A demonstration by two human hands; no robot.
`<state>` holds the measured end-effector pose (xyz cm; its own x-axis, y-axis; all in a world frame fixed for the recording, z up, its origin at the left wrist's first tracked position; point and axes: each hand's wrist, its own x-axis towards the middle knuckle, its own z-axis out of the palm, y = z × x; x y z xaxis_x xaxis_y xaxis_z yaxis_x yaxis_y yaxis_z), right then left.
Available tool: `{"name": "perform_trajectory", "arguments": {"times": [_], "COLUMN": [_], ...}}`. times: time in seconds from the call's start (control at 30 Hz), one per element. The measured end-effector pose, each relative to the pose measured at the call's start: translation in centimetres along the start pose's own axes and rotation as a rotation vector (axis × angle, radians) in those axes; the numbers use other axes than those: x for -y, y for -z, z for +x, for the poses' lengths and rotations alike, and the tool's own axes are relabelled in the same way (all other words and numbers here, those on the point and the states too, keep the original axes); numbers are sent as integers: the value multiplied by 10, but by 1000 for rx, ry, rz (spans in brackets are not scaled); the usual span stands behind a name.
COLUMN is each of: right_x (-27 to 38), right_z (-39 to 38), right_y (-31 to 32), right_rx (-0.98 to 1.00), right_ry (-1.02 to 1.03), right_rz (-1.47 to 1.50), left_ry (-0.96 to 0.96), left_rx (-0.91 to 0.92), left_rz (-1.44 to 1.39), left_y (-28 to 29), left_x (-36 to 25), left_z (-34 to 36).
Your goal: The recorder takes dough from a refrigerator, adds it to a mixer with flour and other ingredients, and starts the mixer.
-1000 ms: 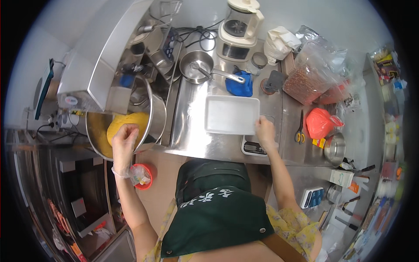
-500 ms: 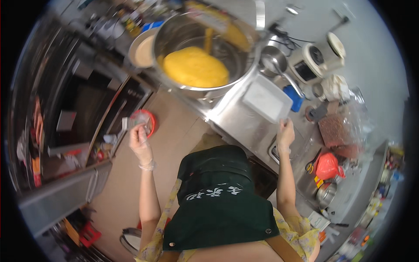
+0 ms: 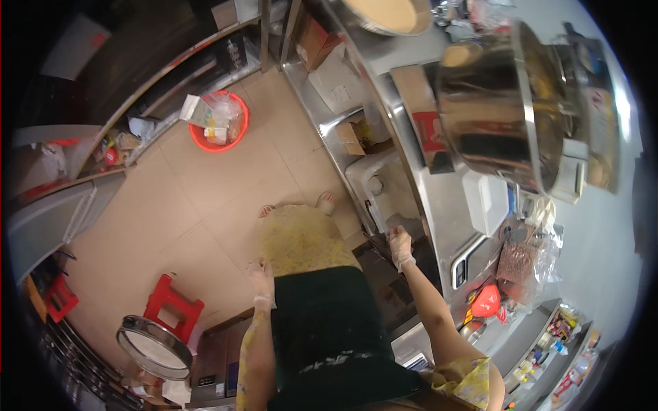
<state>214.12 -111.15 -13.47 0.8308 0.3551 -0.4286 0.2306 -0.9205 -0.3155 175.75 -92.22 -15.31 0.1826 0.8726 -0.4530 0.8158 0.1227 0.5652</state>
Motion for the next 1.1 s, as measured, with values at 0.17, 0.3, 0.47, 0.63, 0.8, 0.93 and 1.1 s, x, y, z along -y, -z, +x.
{"name": "perform_trajectory", "arguments": {"times": [0.17,0.3,0.47,0.63,0.8,0.93,1.1], "right_x": [-18,-95,-118,-118,-137,-143,-144], "right_z": [110,201,259,282,259,257,271], "right_y": [-77,-135,-189,-195,-192,-189,-195], "right_rx": [143,-15,13,70,100,108,129], "right_ry": [-13,120,191,31,-92,-183,-304], "right_rz": [-376,-337,-439,-227,6,199,446], "left_ry": [6,-41,-169,-71,14,127,158], "left_rx": [29,171,301,312,358,403,457], "left_rz": [225,170,-43,-2,-84,-138,-154], "left_y": [-65,-143,-196,-225,-236,-242,-241], "left_x": [44,31,8,4,-6,-8,-12], "left_z": [0,33,73,68,71,70,74]}}
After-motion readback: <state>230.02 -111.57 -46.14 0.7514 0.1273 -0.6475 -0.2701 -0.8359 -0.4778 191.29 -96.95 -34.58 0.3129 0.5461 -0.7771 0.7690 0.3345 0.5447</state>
